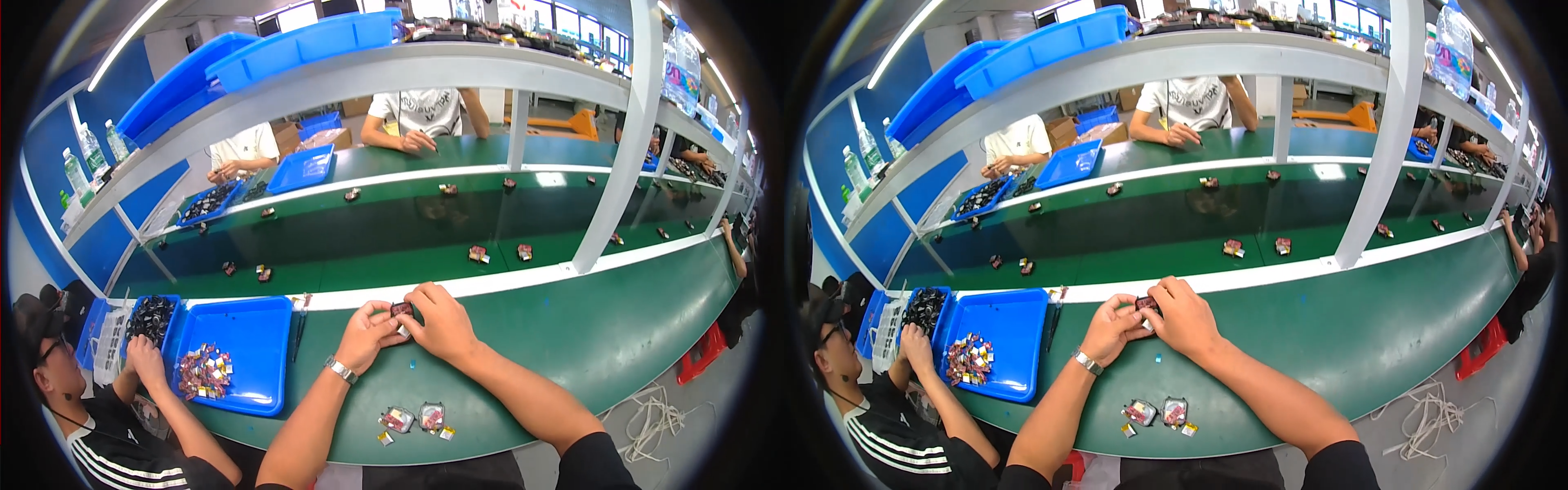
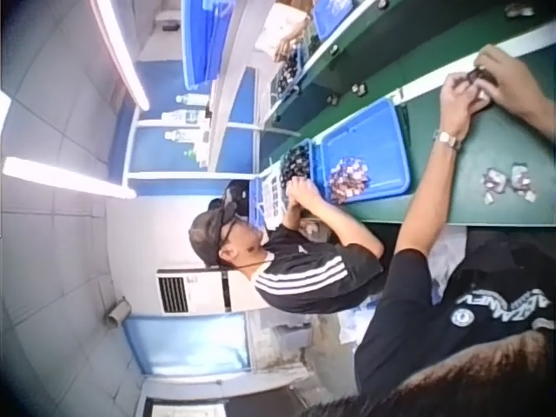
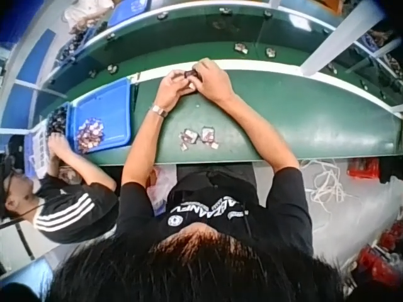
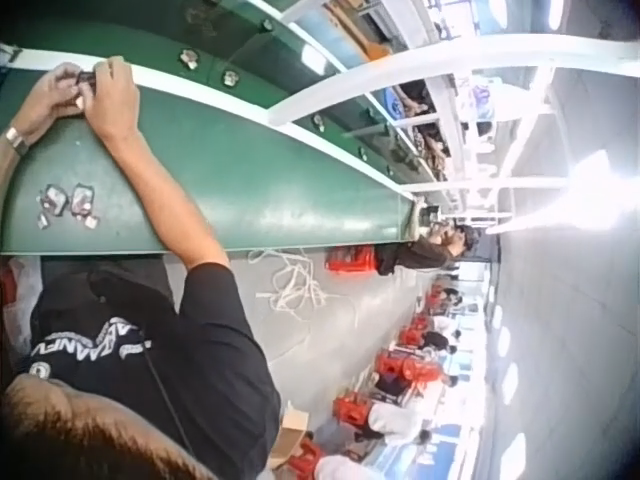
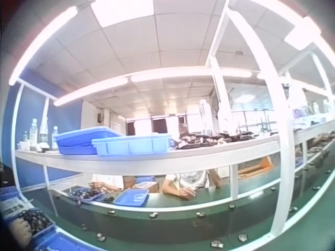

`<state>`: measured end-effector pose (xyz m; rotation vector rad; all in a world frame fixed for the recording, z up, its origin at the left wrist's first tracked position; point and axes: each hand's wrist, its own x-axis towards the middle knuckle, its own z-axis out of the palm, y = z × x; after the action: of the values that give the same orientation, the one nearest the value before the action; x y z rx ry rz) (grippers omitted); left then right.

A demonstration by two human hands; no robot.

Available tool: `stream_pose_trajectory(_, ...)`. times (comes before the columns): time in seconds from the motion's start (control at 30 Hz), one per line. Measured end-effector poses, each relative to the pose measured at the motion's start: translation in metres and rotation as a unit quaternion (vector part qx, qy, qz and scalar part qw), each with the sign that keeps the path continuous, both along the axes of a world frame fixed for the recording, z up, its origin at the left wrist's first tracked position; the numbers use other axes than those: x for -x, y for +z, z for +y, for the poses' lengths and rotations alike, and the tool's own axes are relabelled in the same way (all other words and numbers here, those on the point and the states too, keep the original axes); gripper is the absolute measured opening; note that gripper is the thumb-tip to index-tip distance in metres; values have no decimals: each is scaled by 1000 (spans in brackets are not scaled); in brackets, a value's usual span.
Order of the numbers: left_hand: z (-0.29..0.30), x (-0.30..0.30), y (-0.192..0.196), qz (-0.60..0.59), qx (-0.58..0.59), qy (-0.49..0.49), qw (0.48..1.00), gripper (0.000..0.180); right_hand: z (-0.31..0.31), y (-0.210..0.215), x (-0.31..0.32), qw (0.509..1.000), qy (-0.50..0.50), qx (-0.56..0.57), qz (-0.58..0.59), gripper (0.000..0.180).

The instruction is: Assembling small electronic or plastic components on a production line.

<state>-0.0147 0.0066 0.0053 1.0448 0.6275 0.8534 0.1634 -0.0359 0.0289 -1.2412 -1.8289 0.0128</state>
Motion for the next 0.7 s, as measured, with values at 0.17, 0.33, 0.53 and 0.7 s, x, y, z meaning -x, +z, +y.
stream_pose_trajectory(0.17,-2,-7,4,31,-15,-20,999,50,1,-7,-6,997,-12,-24,-75,23)
stream_pose_trajectory(0.33,-4,-4,5,49,-14,-23,998,40,0,-10,-7,994,29,-16,-105,23)
stream_pose_trajectory(0.53,-4,-4,7,52,12,-18,998,36,0,-13,-8,991,35,-13,-127,21)
stream_pose_trajectory(0.7,-1,-5,7,36,13,-15,999,38,6,-5,-14,993,69,-57,-76,20)
